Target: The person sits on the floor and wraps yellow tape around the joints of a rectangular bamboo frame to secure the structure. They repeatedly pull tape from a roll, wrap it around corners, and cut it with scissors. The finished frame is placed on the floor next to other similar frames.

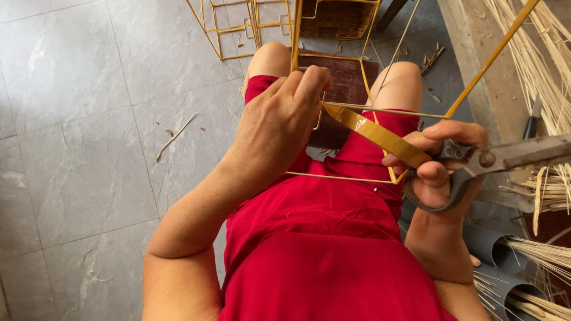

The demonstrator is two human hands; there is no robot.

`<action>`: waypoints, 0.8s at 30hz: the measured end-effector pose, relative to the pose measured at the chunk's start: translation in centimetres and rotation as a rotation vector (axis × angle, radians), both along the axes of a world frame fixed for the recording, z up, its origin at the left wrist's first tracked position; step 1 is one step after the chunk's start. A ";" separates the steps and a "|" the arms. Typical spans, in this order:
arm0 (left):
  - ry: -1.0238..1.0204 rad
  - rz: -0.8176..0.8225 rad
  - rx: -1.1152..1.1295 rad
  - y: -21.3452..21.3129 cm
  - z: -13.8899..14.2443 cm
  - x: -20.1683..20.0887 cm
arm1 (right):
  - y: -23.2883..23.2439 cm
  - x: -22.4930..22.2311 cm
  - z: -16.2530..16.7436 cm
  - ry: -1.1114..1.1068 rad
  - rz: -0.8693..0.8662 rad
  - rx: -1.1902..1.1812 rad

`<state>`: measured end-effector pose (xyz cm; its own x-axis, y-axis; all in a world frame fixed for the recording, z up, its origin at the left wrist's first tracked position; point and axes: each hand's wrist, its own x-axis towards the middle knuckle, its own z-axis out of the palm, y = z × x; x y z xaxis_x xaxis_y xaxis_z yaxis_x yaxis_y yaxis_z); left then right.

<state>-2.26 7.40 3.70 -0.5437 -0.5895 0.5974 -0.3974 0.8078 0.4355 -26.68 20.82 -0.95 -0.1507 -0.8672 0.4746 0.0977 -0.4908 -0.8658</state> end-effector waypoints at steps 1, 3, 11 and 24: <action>-0.013 0.026 -0.018 0.1 -0.2 0.0 | -0.1 -0.1 -0.2 0.001 -0.002 0.011; -0.068 0.073 0.019 0.2 -0.7 -0.2 | -0.3 -0.3 -0.7 -0.004 -0.007 0.029; 0.055 -0.061 0.169 0.1 -1.7 -1.2 | -0.7 -1.0 -1.1 -0.047 -0.046 0.034; 0.360 -0.195 0.783 0.0 -1.3 -0.9 | 3.8 -9.9 2.6 0.137 -0.041 0.247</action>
